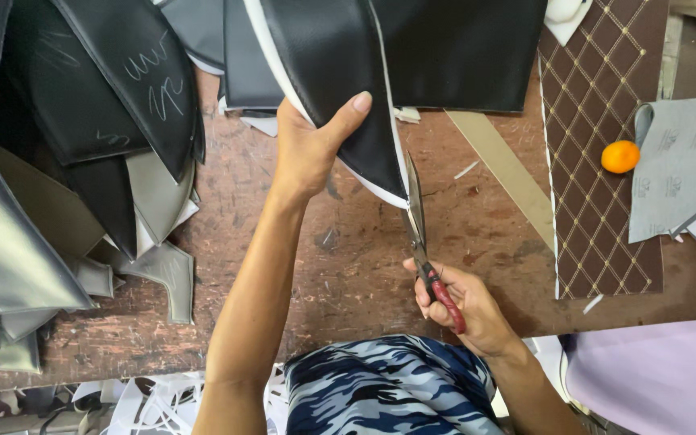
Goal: The person trims excess white foam backing from pre-cut black vinyl upholstery pieces using red-handled scissors, holding each piece up and cutting along its edge. They work through several pieces one at a time, tossing trimmed scraps onto the floor beside the workbench.
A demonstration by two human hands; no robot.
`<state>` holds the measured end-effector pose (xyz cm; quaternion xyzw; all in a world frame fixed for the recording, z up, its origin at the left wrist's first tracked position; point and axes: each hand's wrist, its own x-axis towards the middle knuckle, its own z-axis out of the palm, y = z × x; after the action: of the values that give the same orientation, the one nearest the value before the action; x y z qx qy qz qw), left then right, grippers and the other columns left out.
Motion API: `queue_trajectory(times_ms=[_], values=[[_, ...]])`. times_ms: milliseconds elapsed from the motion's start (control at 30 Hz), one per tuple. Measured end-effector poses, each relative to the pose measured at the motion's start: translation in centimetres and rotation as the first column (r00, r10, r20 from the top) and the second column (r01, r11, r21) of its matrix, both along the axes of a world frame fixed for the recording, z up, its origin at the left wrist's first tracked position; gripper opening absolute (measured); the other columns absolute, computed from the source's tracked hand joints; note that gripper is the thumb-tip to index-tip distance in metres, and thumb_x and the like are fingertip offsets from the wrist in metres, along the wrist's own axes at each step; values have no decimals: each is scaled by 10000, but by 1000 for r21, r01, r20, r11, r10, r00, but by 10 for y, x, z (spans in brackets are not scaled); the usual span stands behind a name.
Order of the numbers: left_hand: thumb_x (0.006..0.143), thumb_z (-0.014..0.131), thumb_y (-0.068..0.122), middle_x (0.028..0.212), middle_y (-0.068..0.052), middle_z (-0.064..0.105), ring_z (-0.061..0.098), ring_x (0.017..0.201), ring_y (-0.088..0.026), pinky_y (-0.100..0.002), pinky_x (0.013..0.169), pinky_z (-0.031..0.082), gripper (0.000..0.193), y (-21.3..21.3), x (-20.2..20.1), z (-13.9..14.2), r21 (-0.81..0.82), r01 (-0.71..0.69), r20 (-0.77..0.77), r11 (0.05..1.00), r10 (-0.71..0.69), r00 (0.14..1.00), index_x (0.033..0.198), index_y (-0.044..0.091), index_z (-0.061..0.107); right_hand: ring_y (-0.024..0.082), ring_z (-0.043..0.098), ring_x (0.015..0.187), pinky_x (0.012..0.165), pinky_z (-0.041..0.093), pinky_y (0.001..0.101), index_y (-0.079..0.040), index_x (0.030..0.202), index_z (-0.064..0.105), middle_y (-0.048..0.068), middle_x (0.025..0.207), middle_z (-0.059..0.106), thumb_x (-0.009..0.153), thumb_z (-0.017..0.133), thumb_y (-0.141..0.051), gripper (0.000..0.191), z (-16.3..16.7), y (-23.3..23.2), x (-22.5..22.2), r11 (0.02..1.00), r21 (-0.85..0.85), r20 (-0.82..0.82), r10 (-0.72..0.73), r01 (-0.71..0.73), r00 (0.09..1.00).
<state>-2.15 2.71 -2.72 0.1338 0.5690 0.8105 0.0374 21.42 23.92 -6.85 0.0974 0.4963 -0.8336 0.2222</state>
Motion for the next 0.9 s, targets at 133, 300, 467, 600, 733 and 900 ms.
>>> queue_trajectory(times_ms=[133,300,467,600,733,900], values=[[968,781,139,1091,-67,734,700,976,-135,-289,903,601,285,2,1,-1,6,17,-8,1000,-17,1000,1183,-19,682,73,526,761,608,392,184,55,1470,521,19,923,607,817,869,-250,800,-3,3,5,1000,8,-19,15,-15,1000],[977,780,149,1080,-80,741,714,968,-151,-303,897,619,271,2,0,-4,26,45,-13,999,-45,999,1174,-14,691,83,574,787,657,452,201,59,1452,540,22,895,626,829,857,-176,737,-5,4,10,1000,-4,-26,11,-11,1000],[978,783,147,1092,-83,737,709,976,-152,-304,897,613,283,2,0,-6,58,53,-7,997,-53,999,1186,-18,684,81,579,699,607,462,213,70,1427,555,23,838,629,828,838,-93,683,-6,4,11,1000,7,21,7,-8,1000],[972,786,158,1105,-85,732,707,982,-153,-304,906,611,314,2,0,-7,61,47,-1,997,-47,999,1204,-23,675,95,603,678,618,503,238,62,1414,554,28,814,637,842,819,-79,647,-7,3,14,1000,-16,60,2,-1,998],[953,792,156,1111,-93,724,711,993,-163,-309,916,614,357,4,7,-10,76,42,31,996,-44,999,1226,-29,655,113,610,722,651,504,238,87,1431,538,46,852,637,857,831,-165,692,-6,-1,14,999,-48,16,1,-1,1000],[907,799,144,1080,-91,732,721,964,-163,-313,883,626,377,13,26,-17,35,85,148,996,-89,985,1209,-29,655,115,586,805,718,478,232,118,1447,510,45,929,623,868,838,-367,824,-1,-6,8,990,-135,-73,-42,32,996]])
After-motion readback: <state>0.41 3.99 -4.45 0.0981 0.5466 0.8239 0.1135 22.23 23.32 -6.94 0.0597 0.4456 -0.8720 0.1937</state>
